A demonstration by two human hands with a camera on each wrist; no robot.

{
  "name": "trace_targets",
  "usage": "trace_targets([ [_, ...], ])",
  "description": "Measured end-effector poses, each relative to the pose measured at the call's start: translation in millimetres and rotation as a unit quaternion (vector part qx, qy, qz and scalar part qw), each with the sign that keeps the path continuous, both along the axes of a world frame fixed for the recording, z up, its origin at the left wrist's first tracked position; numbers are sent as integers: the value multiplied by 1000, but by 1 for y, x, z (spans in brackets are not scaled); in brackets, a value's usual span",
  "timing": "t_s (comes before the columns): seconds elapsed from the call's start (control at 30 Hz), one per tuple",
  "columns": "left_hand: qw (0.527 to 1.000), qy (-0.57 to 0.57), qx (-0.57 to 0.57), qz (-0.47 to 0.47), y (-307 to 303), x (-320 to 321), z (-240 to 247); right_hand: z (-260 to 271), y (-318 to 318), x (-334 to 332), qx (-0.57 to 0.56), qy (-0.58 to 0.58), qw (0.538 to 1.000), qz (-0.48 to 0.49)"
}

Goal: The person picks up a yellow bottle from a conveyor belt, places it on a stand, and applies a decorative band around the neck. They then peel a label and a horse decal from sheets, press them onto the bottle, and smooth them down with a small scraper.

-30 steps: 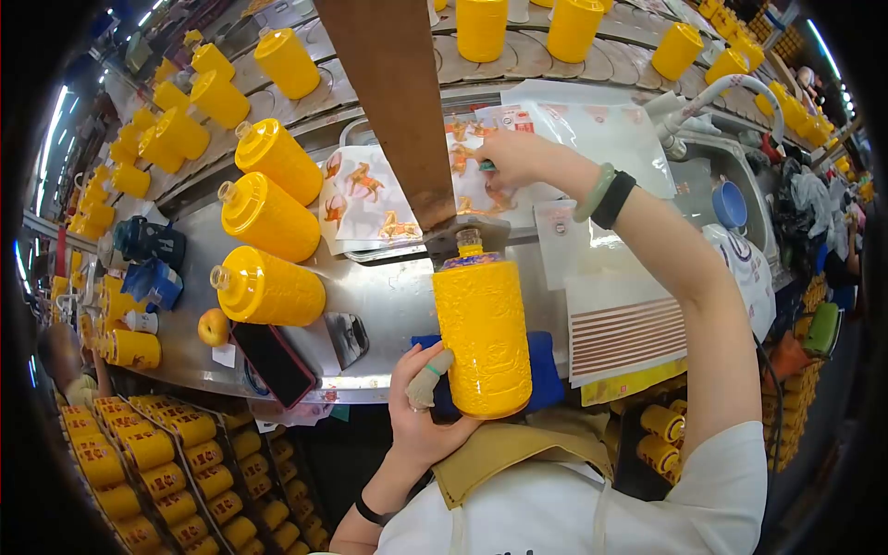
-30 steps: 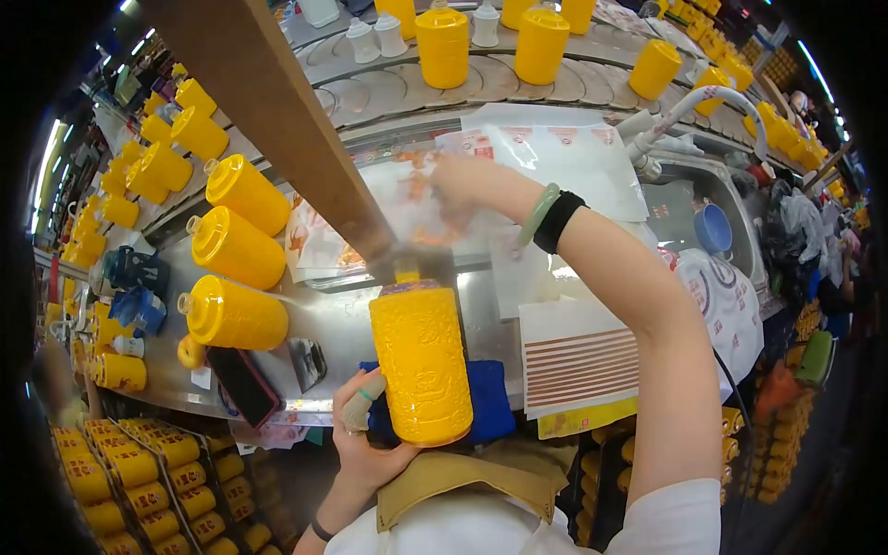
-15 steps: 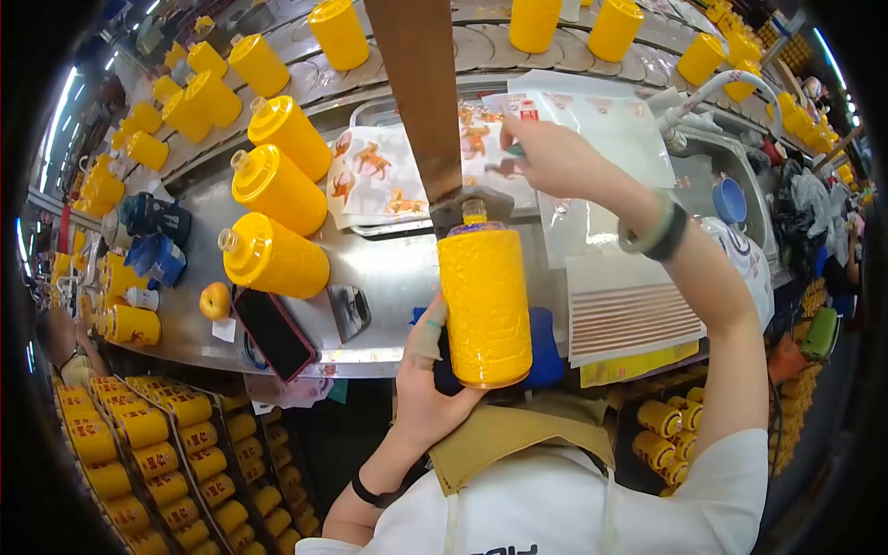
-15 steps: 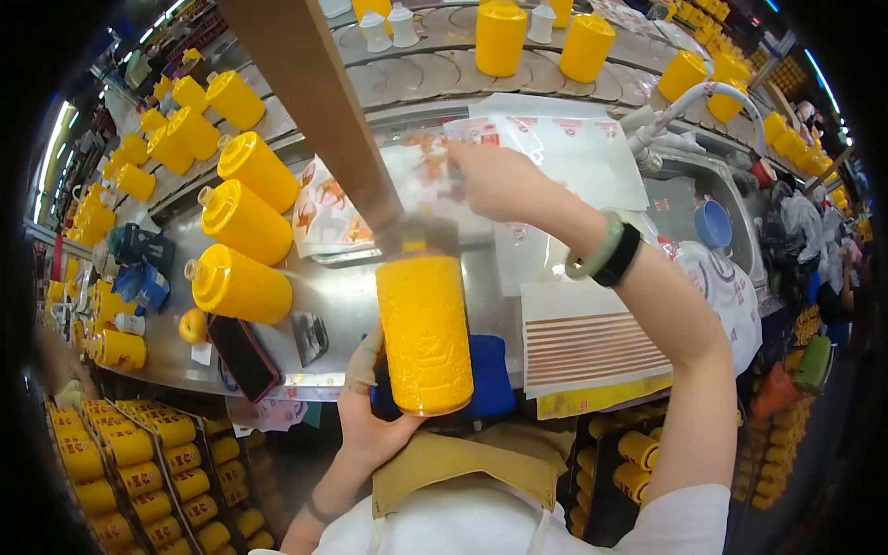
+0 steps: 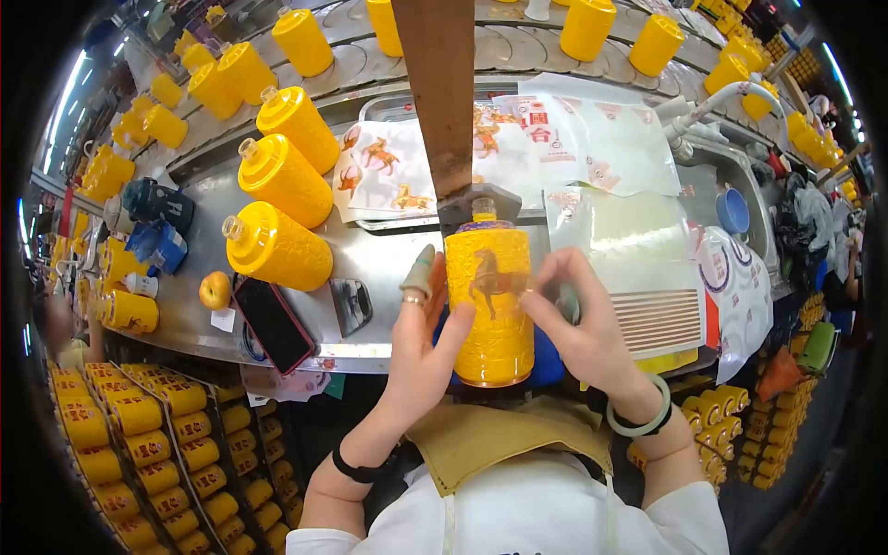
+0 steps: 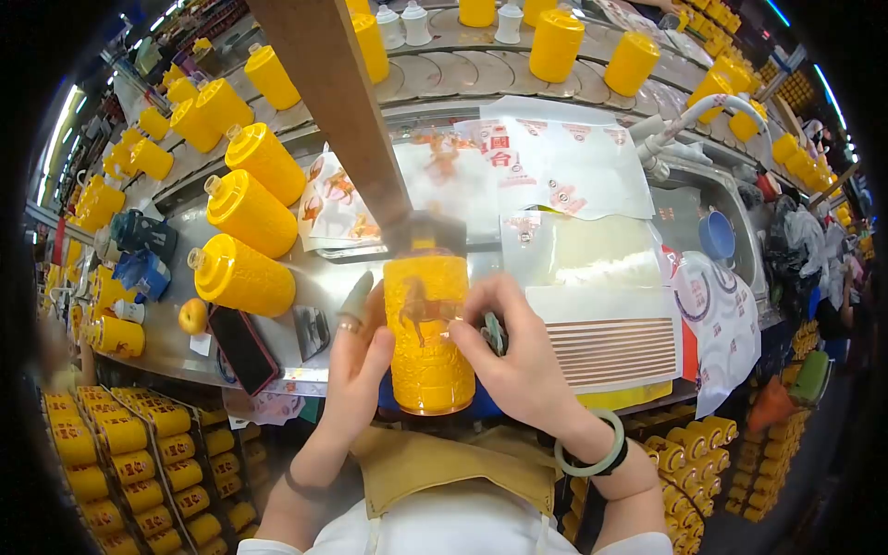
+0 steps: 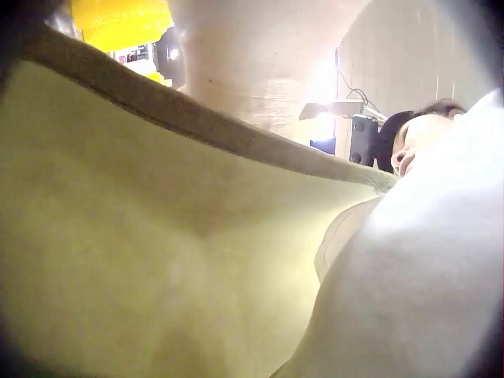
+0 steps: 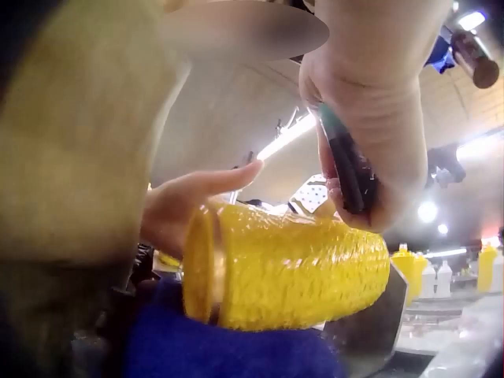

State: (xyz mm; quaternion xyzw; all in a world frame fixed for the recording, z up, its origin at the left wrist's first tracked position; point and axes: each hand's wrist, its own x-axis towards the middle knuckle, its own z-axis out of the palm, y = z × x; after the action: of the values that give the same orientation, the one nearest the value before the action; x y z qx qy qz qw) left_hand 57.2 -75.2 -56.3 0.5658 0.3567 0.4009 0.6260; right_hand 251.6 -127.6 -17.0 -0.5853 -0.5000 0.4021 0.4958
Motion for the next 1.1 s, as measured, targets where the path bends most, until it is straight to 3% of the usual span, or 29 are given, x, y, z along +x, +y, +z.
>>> trace_targets([
  [0.07, 990, -85, -113, -7, 6, 12, 14, -3, -5, -2, -25, 25, 999, -12],
  [0.2, 990, -51, -122, -41, 12, 12, 9, -13, -9, 9, -59, 67, 996, 12],
  [0.27, 988, -75, -129, -47, 12, 11, 9, -19, -6, 16, -125, 266, 955, -28],
  [0.53, 978, -96, -172, -65, 11, 9, 8, -40, 8, -3, -97, 233, 967, -39],
  [1.1, 963, -149, -210, -82, 16, 6, 0, -30, 7, -4, -107, 272, 956, -35],
])
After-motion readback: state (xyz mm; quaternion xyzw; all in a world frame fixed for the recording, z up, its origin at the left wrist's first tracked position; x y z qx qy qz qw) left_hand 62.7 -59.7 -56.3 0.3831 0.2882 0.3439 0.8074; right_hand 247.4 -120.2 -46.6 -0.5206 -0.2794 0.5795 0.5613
